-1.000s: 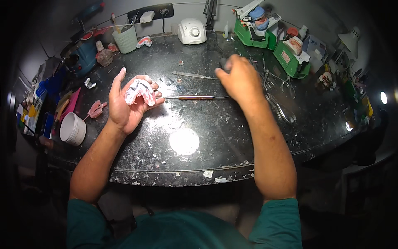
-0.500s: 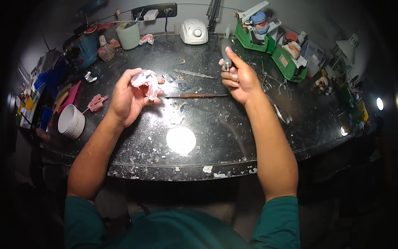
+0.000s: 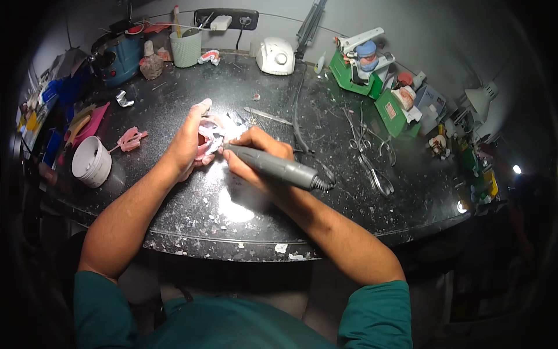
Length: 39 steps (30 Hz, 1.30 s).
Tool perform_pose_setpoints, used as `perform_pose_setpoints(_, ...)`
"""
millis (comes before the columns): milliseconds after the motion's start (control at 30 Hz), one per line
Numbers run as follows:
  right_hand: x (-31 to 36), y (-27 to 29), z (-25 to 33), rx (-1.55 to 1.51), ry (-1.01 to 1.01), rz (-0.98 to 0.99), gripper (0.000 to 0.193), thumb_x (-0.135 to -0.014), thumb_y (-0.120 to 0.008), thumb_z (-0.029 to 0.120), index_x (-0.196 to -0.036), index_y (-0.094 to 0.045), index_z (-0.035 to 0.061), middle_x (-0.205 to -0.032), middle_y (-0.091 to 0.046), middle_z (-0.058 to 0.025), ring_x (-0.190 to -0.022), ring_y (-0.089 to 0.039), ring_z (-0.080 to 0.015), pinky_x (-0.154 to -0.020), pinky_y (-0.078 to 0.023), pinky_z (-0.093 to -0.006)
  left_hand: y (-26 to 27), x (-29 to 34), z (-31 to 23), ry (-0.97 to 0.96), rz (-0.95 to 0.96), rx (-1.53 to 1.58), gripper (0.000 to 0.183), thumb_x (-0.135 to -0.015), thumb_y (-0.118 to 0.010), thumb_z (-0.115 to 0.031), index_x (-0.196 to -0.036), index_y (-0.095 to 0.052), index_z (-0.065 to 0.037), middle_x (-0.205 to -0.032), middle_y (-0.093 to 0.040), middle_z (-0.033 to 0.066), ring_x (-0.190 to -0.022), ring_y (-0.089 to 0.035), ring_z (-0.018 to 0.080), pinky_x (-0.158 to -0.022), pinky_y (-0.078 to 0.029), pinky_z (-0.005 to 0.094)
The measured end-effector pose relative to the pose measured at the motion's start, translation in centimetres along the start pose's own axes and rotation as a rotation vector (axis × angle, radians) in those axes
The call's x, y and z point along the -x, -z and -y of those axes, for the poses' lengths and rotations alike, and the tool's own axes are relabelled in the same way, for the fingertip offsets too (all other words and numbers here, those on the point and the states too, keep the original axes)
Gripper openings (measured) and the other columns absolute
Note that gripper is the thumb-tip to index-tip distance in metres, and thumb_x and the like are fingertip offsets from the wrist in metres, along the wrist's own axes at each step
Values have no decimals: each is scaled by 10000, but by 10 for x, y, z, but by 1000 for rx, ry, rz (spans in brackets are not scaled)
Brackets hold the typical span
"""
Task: The person refines a pink dental prosthesis using a rotary tool and a metal file. They repeatedly grind and file the object, rotating it to access different surfaces, while debris accumulates on the workbench.
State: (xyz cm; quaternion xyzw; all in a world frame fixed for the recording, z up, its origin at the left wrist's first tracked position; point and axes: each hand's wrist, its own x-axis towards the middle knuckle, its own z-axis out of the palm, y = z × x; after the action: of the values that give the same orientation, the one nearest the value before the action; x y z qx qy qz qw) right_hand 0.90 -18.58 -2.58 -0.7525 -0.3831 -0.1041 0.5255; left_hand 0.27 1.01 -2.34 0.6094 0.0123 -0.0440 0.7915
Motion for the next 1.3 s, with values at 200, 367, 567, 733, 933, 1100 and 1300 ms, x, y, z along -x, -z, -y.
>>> perform_pose_setpoints(200,-1,-8,-6,94,115,-46,206,-846,-787,147,-958,-658,32,-854,-741,-98,-744,-746,-189,-669,-586,-306,-4,1,-3,44,-76,-47,639,-986,-429,-638,-1020,-618,-29,-672,-593,37,-487,-511,95,-389,-371,229)
perform_pose_setpoints(367,-3,-7,1,94,39,-26,191,-858,-785,138,-958,-668,25,-845,-740,-100,-741,-736,-161,-665,-580,-295,-1,-2,2,11,-104,-84,646,-990,-444,-609,-1036,-612,14,-661,-578,48,-464,-510,103,-393,-401,250)
perform_pose_setpoints(567,-4,-6,-8,-1,1,-36,197,-866,-789,139,-973,-680,16,-832,-735,-84,-745,-712,-111,-654,-559,-267,1,-7,11,-86,-65,-191,640,-1007,-433,-578,-991,-624,33,-613,-556,48,-422,-509,121,-393,-413,278)
perform_pose_setpoints(733,-1,-7,-13,13,33,-25,187,-863,-791,138,-958,-689,13,-837,-733,-78,-720,-702,-109,-633,-546,-264,-1,-7,11,-116,-51,-200,617,-1033,-400,-530,-978,-614,47,-608,-543,51,-442,-513,118,-408,-416,276)
perform_pose_setpoints(933,-3,-5,1,15,-86,28,192,-897,-777,124,-991,-693,-21,-892,-725,-80,-796,-675,-92,-715,-538,-250,1,-5,11,-130,-51,-210,604,-1036,-369,-516,-951,-605,33,-629,-558,64,-438,-513,129,-408,-412,280)
perform_pose_setpoints(1100,-2,-6,-7,35,6,19,191,-892,-779,126,-987,-692,-15,-895,-727,-92,-801,-690,-109,-716,-546,-260,-2,-3,10,-114,-83,-174,597,-1035,-365,-506,-934,-607,32,-636,-559,66,-431,-512,138,-410,-415,284)
perform_pose_setpoints(1300,-2,-6,-2,69,-27,29,202,-887,-784,142,-981,-691,-11,-890,-731,-89,-794,-694,-112,-712,-547,-267,0,-6,14,-124,-95,-177,619,-1035,-366,-516,-890,-613,32,-610,-542,57,-421,-506,138,-406,-416,288)
